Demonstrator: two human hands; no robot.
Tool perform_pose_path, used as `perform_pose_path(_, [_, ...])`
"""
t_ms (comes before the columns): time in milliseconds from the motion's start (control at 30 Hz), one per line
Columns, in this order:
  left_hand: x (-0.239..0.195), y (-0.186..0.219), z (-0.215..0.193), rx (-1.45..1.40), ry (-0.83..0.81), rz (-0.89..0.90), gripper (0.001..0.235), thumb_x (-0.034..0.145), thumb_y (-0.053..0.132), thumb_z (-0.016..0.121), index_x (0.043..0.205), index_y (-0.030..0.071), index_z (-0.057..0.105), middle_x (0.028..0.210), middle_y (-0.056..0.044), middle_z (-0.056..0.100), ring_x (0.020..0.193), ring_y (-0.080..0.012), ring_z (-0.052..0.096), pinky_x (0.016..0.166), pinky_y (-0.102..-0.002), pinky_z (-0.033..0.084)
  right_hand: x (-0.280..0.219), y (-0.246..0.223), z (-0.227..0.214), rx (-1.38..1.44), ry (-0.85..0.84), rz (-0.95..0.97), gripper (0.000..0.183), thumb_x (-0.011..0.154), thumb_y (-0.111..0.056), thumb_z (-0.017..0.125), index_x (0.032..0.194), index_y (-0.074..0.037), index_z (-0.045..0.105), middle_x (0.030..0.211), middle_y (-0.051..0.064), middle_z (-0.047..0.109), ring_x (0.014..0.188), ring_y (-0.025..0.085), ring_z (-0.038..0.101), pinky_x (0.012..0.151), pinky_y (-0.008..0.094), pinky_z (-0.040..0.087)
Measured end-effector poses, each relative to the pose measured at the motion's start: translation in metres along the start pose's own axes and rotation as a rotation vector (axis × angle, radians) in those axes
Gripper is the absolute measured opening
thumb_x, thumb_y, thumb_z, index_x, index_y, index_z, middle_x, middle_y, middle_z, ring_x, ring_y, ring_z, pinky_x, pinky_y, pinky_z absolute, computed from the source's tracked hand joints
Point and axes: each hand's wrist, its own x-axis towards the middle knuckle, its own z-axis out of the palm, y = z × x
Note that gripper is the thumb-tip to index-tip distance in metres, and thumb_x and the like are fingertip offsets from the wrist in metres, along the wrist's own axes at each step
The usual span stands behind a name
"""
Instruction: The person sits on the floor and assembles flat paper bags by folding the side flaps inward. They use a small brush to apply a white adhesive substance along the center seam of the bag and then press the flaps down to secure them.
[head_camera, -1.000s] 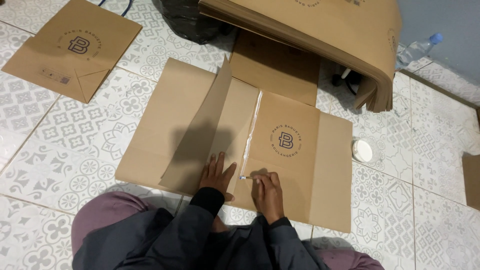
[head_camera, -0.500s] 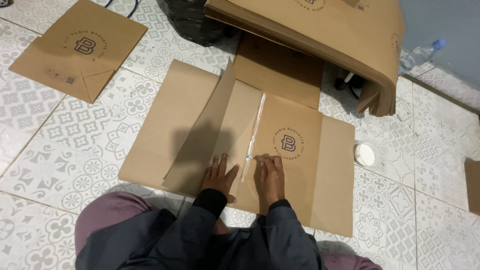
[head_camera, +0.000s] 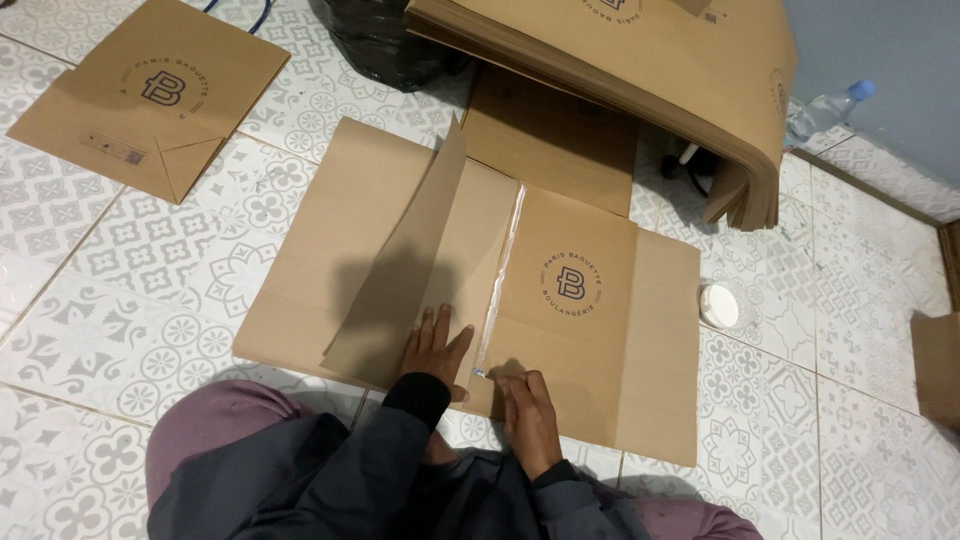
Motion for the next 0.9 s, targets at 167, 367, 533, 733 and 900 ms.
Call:
perform_pose_path(167, [-0.002, -0.003, 0.002, 0.028, -0.038, 0.032, 0.132, 0.070, 0.052, 0.092, 0.164, 0.026, 0.003, 0.168, -0.021, -0.024, 0.154, -0.0479, -0.018, 0.126, -0.059, 0.001, 0.032, -0.030, -0.016, 0.388, 0.049, 0.484, 0.014, 0.100, -0.002, 0.055, 0.087, -0.004, 0.056, 0.089, 0.002, 0.041, 0.080, 0.013, 0.046, 0.081, 0.022, 0.038])
perform_pose_path(367, [-0.006, -0.001, -0.003, 0.037, -0.031, 0.029, 0.136, 0.067, 0.053, 0.095, 0.163, 0.026, 0.004, 0.169, -0.020, -0.023, 0.155, -0.0472, -0.016, 0.126, -0.058, 0.002, 0.020, 0.010, 0.002, -0.037, -0.028, 0.075, 0.035, 0.101, 0.001, 0.051, 0.129, -0.004, 0.071, 0.103, 0.009, 0.055, 0.100, 0.024, 0.066, 0.095, 0.029, 0.051])
perform_pose_path(533, [-0.001, -0.004, 0.008, 0.014, 0.044, 0.039, 0.137, 0.060, 0.051, 0.100, 0.161, 0.025, 0.012, 0.169, -0.021, -0.018, 0.154, -0.0483, -0.012, 0.125, -0.059, 0.007, -0.001, 0.004, -0.004, -0.054, -0.084, 0.049, 0.025, 0.102, -0.003, 0.054, 0.120, -0.003, 0.071, 0.096, 0.009, 0.055, 0.088, 0.023, 0.064, 0.082, 0.031, 0.054])
perform_pose_path(733, [-0.003, -0.002, 0.001, 0.035, -0.020, 0.021, 0.137, 0.064, 0.055, 0.096, 0.163, 0.027, 0.006, 0.169, -0.020, -0.022, 0.155, -0.0470, -0.016, 0.126, -0.059, 0.003, 0.000, 0.010, -0.002, -0.027, -0.102, 0.117, 0.020, 0.101, -0.005, 0.052, 0.109, -0.004, 0.071, 0.098, 0.009, 0.054, 0.088, 0.026, 0.065, 0.080, 0.033, 0.053])
perform_pose_path(900, [-0.028, 0.011, -0.043, 0.044, -0.162, -0.025, 0.123, 0.079, 0.057, 0.080, 0.167, 0.027, 0.000, 0.170, -0.019, -0.022, 0.156, -0.0451, -0.015, 0.127, -0.054, 0.002, 0.021, 0.026, 0.004, -0.079, -0.129, 0.299, 0.014, 0.104, -0.017, 0.057, 0.103, -0.011, 0.070, 0.091, 0.003, 0.055, 0.086, 0.026, 0.069, 0.072, 0.032, 0.056])
